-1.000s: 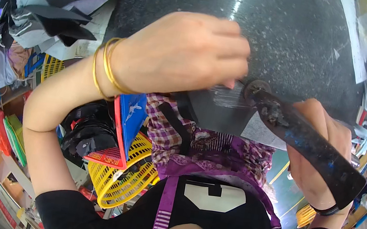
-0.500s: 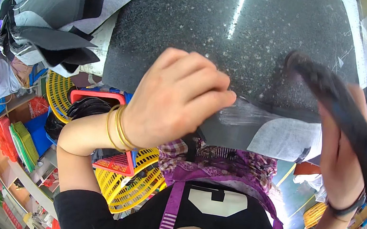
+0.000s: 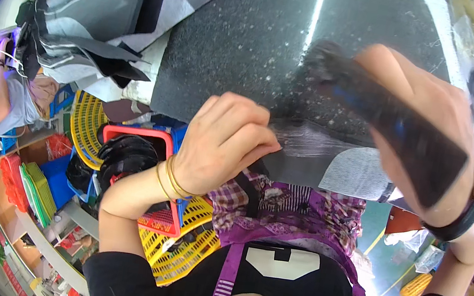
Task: The person adheres white strips to the edges of shoe upper pieces, folds the edges over by hand, and hammers them flat using a hammer before setting the pieces aside.
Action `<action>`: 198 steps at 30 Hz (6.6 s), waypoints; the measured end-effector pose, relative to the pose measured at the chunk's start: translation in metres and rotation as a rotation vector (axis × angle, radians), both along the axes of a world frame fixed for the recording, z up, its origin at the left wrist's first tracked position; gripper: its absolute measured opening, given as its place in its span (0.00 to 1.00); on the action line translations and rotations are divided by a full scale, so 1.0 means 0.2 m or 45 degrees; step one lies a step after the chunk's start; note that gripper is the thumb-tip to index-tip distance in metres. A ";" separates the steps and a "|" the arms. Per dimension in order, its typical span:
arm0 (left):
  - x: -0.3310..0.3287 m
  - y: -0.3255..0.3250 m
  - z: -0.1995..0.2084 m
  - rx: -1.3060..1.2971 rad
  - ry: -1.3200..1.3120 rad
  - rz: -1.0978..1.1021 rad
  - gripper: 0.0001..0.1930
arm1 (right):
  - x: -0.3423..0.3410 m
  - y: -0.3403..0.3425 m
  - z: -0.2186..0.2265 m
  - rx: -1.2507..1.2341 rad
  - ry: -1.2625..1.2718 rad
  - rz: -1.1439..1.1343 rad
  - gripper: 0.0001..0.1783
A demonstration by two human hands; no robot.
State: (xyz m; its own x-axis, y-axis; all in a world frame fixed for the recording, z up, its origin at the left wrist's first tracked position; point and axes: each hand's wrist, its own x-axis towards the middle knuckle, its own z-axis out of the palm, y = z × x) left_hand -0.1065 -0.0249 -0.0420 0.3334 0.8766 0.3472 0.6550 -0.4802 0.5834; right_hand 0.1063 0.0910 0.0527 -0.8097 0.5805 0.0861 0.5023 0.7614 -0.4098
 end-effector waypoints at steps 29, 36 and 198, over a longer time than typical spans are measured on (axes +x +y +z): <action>0.24 0.13 0.44 0.561 0.462 -0.029 0.19 | 0.88 -0.07 -0.04 0.306 0.326 -0.494 0.07; 0.49 0.25 0.20 0.106 0.388 -0.424 0.23 | 1.29 0.05 0.01 0.325 -0.567 -0.653 0.09; 0.98 0.11 0.12 0.034 0.723 -0.530 0.13 | 1.00 -0.10 -0.38 0.226 0.132 -0.124 0.13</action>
State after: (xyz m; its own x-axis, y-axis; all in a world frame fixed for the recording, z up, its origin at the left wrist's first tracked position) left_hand 0.0886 -0.0038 -0.0173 0.7754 0.6303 0.0397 0.6134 -0.7666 0.1901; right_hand 0.3057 0.0706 -0.0240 -0.7321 0.6238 0.2736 0.5391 0.7761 -0.3271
